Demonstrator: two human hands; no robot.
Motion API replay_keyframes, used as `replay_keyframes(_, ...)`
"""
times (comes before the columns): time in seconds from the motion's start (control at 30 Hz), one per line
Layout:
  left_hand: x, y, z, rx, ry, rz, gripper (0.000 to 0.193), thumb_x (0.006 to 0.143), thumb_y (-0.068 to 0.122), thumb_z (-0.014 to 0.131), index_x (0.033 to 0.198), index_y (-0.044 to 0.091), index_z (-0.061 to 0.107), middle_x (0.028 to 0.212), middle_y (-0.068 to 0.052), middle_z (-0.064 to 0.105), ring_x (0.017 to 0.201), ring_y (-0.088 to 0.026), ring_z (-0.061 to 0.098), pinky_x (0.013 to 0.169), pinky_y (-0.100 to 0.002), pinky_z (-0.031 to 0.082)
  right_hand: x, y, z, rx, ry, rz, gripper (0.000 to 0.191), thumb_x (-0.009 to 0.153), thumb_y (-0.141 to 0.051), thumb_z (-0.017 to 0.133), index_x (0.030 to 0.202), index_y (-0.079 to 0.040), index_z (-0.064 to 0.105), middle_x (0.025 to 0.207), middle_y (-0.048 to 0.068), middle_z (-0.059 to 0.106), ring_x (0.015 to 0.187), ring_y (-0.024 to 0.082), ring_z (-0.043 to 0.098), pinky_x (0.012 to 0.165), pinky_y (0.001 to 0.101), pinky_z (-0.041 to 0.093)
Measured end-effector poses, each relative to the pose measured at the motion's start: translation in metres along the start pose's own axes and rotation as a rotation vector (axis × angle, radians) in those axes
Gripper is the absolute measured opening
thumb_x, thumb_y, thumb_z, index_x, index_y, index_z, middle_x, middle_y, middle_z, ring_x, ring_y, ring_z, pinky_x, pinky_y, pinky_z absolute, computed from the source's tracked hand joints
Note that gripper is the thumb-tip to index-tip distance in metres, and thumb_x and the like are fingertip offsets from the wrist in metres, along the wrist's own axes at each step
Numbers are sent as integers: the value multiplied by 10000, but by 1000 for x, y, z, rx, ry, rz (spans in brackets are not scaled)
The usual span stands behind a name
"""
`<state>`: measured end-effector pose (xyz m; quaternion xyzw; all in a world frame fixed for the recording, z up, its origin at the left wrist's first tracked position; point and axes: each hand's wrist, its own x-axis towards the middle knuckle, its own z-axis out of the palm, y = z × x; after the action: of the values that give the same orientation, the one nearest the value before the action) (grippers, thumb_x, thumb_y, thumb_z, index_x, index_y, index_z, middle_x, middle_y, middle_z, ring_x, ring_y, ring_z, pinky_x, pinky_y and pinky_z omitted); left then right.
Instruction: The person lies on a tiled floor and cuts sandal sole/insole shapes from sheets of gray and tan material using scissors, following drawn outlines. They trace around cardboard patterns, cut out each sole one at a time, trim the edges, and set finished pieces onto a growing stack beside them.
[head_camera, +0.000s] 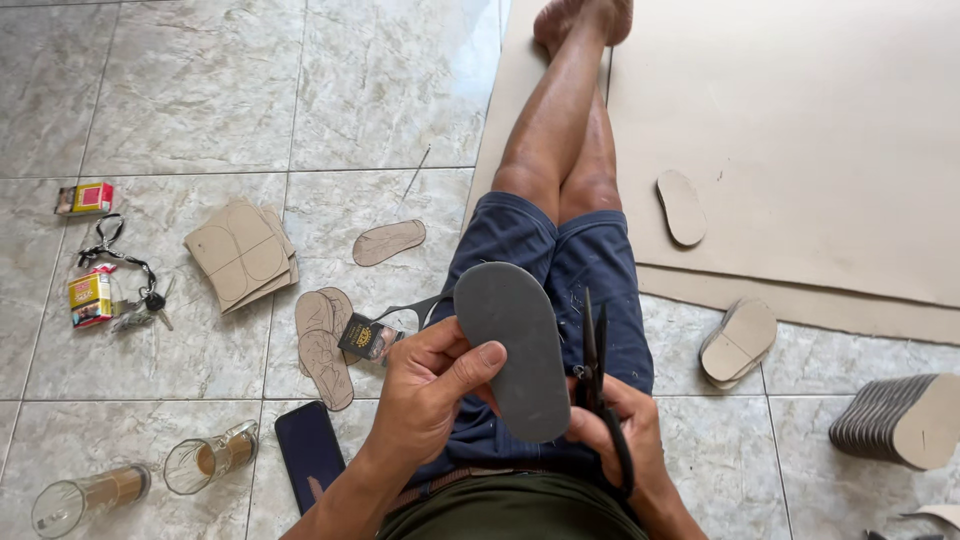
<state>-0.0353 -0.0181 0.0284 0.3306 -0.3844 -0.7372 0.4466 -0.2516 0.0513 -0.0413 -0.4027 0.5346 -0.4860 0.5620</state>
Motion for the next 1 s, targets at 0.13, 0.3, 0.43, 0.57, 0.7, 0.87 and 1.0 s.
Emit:
replay_keyframes(0.13, -3, -2, 8, 42, -6, 1, 305, 978, 147, 674, 1195, -66, 699, 926, -134, 778, 764, -168, 750, 625, -298, 621, -3, 3, 8, -49, -7, -88, 268, 815, -134, 761, 1029, 21, 716, 852, 20, 727, 763, 68, 663, 674, 227, 530)
replay_keyframes(0.3, -4, -9, 9, 22, -18, -3, 318, 974, 144, 672, 1218, -59, 696, 924, -131, 775, 761, -167, 747, 634, -299, 630, -6, 20, 1, -150, 19, -95, 183, 858, -110, 799, 938, 37, 724, 768, 70, 685, 655, 112, 639, 582, 259, 506)
replay_keyframes(0.43, -3, -5, 7, 62, -27, -19, 281, 997, 129, 660, 1184, -75, 710, 945, -143, 779, 779, -166, 734, 646, -311, 603, -9, 25, -8, -249, 147, 85, 200, 883, -163, 777, 872, 36, 766, 602, 128, 612, 453, 160, 559, 430, 299, 411)
replay_keyframes(0.57, -8, -1, 7, 603, -175, 418, 261, 965, 47, 692, 1225, 46, 711, 1152, -127, 760, 1100, -240, 706, 953, -373, 570, -1, 19, -23, 414, 15, 91, 344, 896, -312, 713, 884, 30, 742, 615, 61, 634, 459, 119, 597, 423, 286, 463)
replay_keyframes(0.7, -6, -21, 17, 1302, -340, 846, 398, 821, 85, 715, 1213, 151, 693, 1381, -143, 624, 1360, -351, 535, 1177, -516, 385, -9, 28, -44, 419, 20, 222, 320, 836, -282, 699, 957, 13, 715, 769, 65, 682, 681, 129, 631, 618, 275, 496)
replay_keyframes(0.87, 17, -46, 28, 1355, -213, 744, 498, 880, 133, 725, 1362, 67, 619, 1480, -204, 511, 1392, -387, 481, 1161, -513, 372, -21, 56, -101, -88, 309, -37, 271, 836, -179, 726, 903, 82, 697, 735, 59, 639, 662, 130, 589, 598, 278, 483)
replay_keyframes(1.0, 27, -41, 6, 1395, -60, 626, 557, 888, 210, 735, 1398, 47, 581, 1500, -208, 510, 1410, -405, 473, 1160, -489, 384, -9, 74, -165, 55, 704, -18, 217, 878, -206, 684, 897, 10, 679, 655, 75, 646, 501, 145, 618, 490, 280, 495)
